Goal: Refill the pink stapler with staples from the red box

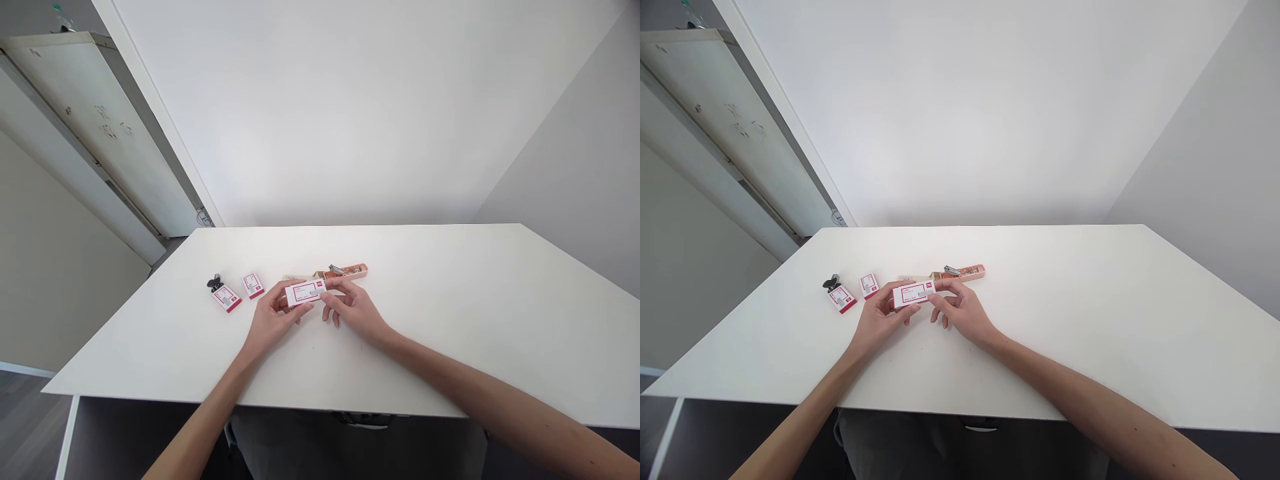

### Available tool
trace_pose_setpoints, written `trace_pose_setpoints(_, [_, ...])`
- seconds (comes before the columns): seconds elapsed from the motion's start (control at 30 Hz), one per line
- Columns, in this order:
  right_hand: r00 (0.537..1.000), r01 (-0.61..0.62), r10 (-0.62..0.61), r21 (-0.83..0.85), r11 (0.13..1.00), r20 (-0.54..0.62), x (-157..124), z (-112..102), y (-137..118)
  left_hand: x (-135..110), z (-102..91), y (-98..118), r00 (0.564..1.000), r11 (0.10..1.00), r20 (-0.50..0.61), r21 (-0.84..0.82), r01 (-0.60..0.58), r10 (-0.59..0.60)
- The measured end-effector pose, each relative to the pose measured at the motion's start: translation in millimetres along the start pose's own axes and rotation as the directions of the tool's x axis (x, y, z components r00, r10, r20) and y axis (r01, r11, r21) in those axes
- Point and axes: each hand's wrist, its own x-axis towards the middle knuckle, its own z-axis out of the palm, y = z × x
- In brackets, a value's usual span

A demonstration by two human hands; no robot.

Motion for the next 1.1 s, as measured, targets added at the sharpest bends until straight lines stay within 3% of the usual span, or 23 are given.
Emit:
trace_pose_setpoints(0.27, [1.0, -0.015, 0.015, -0.059, 0.998, -0.001, -0.3, -1.9, 0.0, 0.4, 0.2, -0.4, 1.0, 0.999, -0.003, 0.03, 0.009, -0.009])
trace_pose_setpoints(0.47, [0.994, 0.044, -0.055, -0.12, 0.992, -0.092, -2.0, 0.1, 7.9, 2.1, 0.4, -4.7, 0.992, 0.993, -0.12, 0.103, 0.055, -0.043])
trace_pose_setpoints(0.63, [0.987, 0.102, -0.135, -0.319, 0.942, -0.085, -4.0, 1.2, 10.2, 2.1, -0.2, -3.3, 0.991, 0.973, -0.102, 0.204, 0.107, -0.087])
trace_pose_setpoints(0.77, [0.934, 0.199, -0.31, -0.463, 0.864, -0.178, -2.7, -1.6, 5.9, 2.0, 1.1, -3.1, 0.994, 0.959, -0.073, 0.268, 0.096, -0.079])
trace_pose_setpoints(0.87, [0.858, 0.257, -0.451, -0.554, 0.792, -0.247, 3.6, -11.3, 2.5, 2.9, 2.7, -6.1, 0.997, 0.923, -0.062, 0.38, 0.055, -0.034])
trace_pose_setpoints(0.97, [0.784, 0.318, -0.577, -0.649, 0.691, -0.231, 14.3, -27.1, 2.7, 3.5, 4.2, -9.3, 0.999, 0.861, -0.041, 0.508, 0.016, 0.006])
trace_pose_setpoints(1.03, [0.77, 0.322, -0.606, -0.699, 0.638, -0.199, 21.3, -37.9, 5.7, 3.0, 5.2, -10.2, 0.999, 0.829, -0.03, 0.56, -0.002, 0.023])
trace_pose_setpoints(1.1, [0.788, 0.3, -0.59, -0.729, 0.615, -0.174, 26.4, -46.7, 10.2, 2.0, 6.1, -10.2, 0.999, 0.806, -0.033, 0.592, -0.013, 0.04])
